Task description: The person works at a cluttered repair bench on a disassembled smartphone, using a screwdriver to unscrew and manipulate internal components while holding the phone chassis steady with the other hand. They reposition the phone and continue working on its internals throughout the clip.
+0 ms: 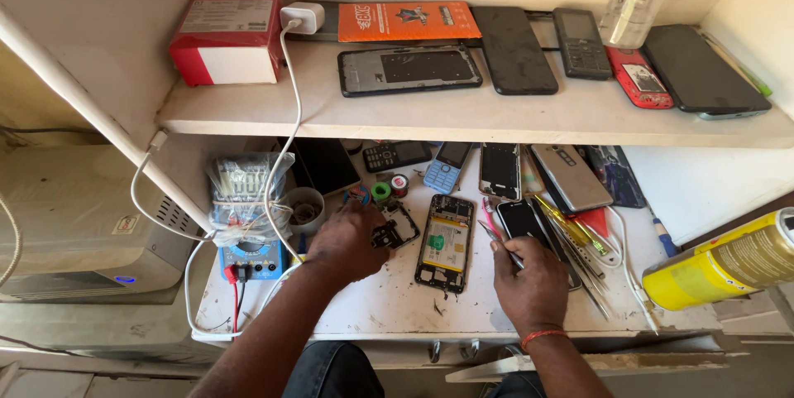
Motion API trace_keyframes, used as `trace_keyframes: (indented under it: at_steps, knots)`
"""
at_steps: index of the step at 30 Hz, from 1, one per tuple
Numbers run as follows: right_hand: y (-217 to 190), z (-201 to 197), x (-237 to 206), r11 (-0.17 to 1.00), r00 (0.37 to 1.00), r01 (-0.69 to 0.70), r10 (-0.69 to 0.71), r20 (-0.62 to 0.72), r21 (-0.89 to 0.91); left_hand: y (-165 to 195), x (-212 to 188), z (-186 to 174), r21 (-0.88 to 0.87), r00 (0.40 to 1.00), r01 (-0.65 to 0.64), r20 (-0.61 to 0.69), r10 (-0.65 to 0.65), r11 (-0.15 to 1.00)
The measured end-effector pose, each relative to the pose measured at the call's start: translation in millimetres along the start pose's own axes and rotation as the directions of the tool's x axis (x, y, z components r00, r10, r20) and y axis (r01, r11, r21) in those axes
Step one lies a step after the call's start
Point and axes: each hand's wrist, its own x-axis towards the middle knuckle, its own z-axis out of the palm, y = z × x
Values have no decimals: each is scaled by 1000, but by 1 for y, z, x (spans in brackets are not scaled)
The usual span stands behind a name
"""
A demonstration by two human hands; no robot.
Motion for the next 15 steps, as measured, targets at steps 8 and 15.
trace_keyframes:
  at_steps: [8, 15]
  knots:
    - [3, -2, -7, 964, 988, -126, 143, -57, 236, 1, -2, -10, 19, 985, -172, -27, 173, 985]
    - [5, -2, -10, 917, 957, -228, 273, -97, 327, 42, 31, -12, -99, 938, -344, -89, 336, 934]
